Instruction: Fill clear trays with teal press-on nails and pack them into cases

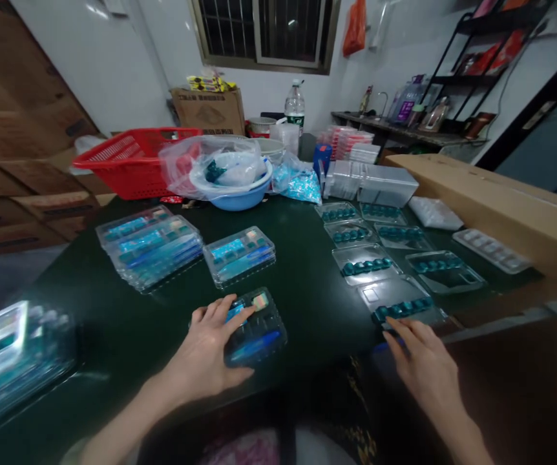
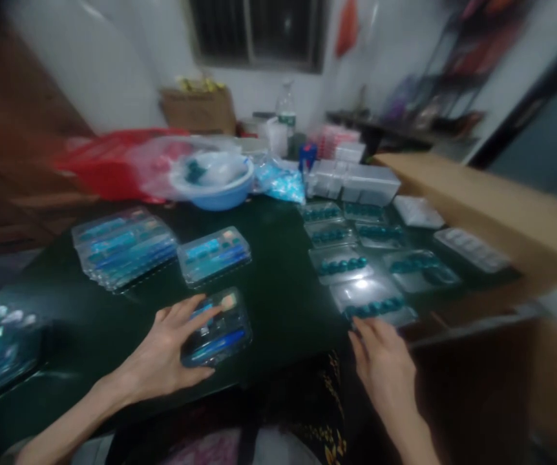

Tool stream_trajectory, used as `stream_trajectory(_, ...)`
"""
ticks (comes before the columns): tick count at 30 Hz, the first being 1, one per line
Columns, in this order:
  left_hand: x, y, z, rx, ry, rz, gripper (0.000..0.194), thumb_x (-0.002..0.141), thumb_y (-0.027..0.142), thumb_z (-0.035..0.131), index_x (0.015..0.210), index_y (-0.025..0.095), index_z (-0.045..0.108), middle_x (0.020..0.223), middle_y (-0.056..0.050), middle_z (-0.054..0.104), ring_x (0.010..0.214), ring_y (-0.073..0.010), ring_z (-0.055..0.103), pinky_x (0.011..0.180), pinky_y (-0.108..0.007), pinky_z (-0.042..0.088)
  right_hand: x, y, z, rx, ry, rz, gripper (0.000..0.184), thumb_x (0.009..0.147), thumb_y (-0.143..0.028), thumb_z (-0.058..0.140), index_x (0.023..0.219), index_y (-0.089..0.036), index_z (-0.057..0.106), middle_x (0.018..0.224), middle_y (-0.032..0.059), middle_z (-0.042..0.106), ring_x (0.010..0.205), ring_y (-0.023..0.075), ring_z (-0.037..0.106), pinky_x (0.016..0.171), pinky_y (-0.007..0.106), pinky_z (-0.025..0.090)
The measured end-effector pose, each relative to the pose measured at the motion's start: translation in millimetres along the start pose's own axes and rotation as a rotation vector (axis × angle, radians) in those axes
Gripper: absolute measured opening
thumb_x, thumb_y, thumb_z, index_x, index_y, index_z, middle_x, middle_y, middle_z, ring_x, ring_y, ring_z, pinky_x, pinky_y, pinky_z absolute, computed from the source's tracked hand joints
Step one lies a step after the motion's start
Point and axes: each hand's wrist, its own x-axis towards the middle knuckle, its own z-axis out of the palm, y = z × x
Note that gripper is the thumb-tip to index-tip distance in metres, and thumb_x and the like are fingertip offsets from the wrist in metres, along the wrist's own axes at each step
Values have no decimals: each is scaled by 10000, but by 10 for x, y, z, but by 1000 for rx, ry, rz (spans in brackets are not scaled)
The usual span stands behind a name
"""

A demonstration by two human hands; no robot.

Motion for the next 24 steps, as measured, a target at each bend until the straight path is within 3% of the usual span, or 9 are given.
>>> stream_trajectory(4, -49, -66, 4, -12, -49, 11, 850, 542, 472, 645, 1294, 290, 293, 1374, -133, 248, 1232, -374, 178, 915, -549, 207, -77, -81, 50, 62, -23, -44, 258, 803, -311, 471, 1007, -184, 563, 965, 70, 562, 878, 200, 517, 803, 343, 403)
stream_trajectory(7, -113, -134, 10, 6, 6, 13, 819, 560, 506, 625, 1284, 294, 308, 1380, -112, 244, 1244, -373, 143, 922, -562, 195, -80, -82, 41, 14, -51, -75, 237, 798, -266, 454, 988, -187, 570, 958, 71, 565, 865, 213, 506, 734, 347, 412)
stream_trajectory(11, -284, -132, 24, -50, 269, -64, 580, 649, 429, 596, 1185, 291, 423, 1303, -76, 368, 1199, -326, 282, 898, -492, 298, -75, 0, 41, -55, -93, -84, 185, 789, -208, 457, 905, -198, 602, 887, 64, 579, 781, 219, 492, 612, 336, 377)
stream_trajectory(13, -386, -38, 55, -171, 425, -113, 461, 675, 352, 598, 1113, 296, 467, 1215, -55, 451, 1125, -284, 395, 882, -441, 349, -94, -18, 37, -4, -87, -116, 158, 795, -186, 461, 854, -194, 607, 866, 59, 574, 781, 207, 486, 633, 332, 367)
stream_trajectory(15, -460, 121, 114, -330, 477, -130, 428, 667, 292, 616, 1074, 312, 489, 1139, -28, 508, 1049, -254, 471, 878, -402, 380, -121, -113, 19, 65, -100, -156, 159, 804, -158, 449, 811, -188, 605, 848, 55, 565, 781, 191, 478, 665, 328, 362)
stream_trajectory(17, -473, 323, 193, -493, 374, -110, 408, 662, 265, 618, 1051, 331, 512, 1082, -5, 551, 997, -241, 510, 858, -377, 411, -136, -270, -7, 120, -146, -176, 180, 813, -131, 427, 807, -183, 600, 842, 55, 554, 784, 184, 467, 689, 330, 356)
stream_trajectory(22, -227, 803, 392, -930, -89, -30, 267, 710, 232, 560, 974, 277, 567, 960, -19, 600, 794, -185, 569, 698, -315, 482, -95, -664, -70, 240, -166, -218, 218, 823, -88, 381, 826, -164, 585, 840, 62, 540, 789, 176, 454, 695, 330, 346)
stream_trajectory(24, -100, 910, 461, -1076, -154, -44, 280, 712, 188, 552, 988, 241, 558, 941, -35, 602, 791, -173, 566, 701, -306, 474, -66, -764, -97, 277, -123, -234, 225, 827, -87, 370, 819, -165, 582, 817, 62, 535, 772, 173, 452, 681, 326, 347)
